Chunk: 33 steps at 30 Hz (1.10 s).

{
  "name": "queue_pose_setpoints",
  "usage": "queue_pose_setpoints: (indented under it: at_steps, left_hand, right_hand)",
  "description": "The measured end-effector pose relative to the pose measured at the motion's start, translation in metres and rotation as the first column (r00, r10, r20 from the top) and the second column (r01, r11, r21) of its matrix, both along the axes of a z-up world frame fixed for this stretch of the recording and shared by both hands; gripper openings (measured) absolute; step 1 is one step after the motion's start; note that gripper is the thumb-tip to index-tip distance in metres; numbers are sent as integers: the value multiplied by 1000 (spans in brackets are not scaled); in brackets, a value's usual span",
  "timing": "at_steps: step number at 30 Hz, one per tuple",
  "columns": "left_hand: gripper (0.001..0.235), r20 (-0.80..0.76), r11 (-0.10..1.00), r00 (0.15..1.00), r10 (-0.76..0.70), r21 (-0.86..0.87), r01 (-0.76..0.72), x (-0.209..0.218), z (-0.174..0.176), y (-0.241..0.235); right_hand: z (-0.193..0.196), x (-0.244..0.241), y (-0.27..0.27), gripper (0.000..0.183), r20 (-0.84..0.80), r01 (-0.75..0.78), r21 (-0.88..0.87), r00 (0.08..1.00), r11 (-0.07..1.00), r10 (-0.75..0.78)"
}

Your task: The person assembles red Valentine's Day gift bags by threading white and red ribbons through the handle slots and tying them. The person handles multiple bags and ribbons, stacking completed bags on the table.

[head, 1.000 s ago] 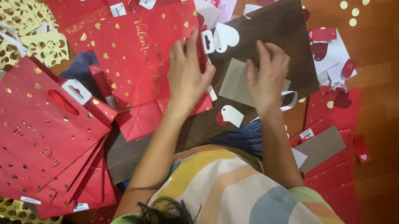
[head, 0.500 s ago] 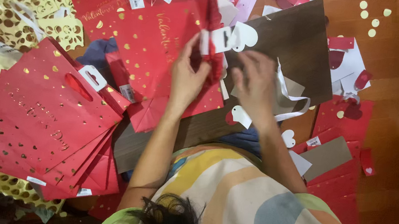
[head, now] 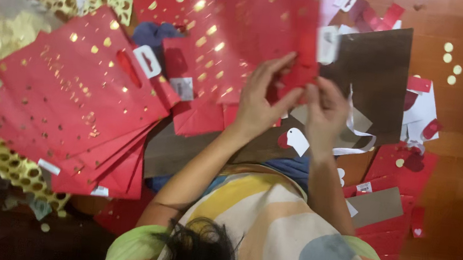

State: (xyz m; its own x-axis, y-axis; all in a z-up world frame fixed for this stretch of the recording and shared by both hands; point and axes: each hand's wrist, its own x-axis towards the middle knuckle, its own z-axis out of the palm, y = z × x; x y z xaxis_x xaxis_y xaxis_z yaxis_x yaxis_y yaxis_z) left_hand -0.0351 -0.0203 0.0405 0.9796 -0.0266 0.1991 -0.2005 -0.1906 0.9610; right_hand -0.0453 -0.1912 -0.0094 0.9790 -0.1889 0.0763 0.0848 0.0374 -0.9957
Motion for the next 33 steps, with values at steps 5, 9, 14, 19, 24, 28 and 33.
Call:
queue_pose_setpoints:
  at_steps: [5, 9, 14, 19, 24, 28, 33]
  left_hand:
    - [57, 482, 982, 875, 43, 142, -127, -20, 47, 14]
    - [48, 617, 927, 781, 97, 229, -297, -37, 71, 36]
    - [43, 659, 816, 719, 221, 278, -507, -60, 88, 76]
    - [37, 578, 673, 697, 425, 313, -670, -81, 89, 122]
    - [40, 495, 624, 640, 588, 227, -748, -81, 71, 149]
    - [40, 449, 587, 623, 640, 238, -774, -79, 57, 161]
    - [37, 385, 572, 632, 672, 273, -774, -68, 49, 155]
  right_hand:
    - [22, -5, -2, 14, 306, 80, 100, 946, 992, -107]
    - [47, 3, 24, 9, 381, -174, 440, 925, 881, -7]
    - [51, 7, 90, 13, 129, -157, 555, 986, 817, 101]
    - [20, 9, 172, 19, 109, -390, 611, 903, 689, 415]
    - [14, 2, 222, 22, 92, -557, 545, 783, 627, 615]
    - [34, 3, 224, 35, -57, -545, 288, 811, 787, 583]
    - [53, 8, 215, 38, 240, -538, -354, 739, 765, 630]
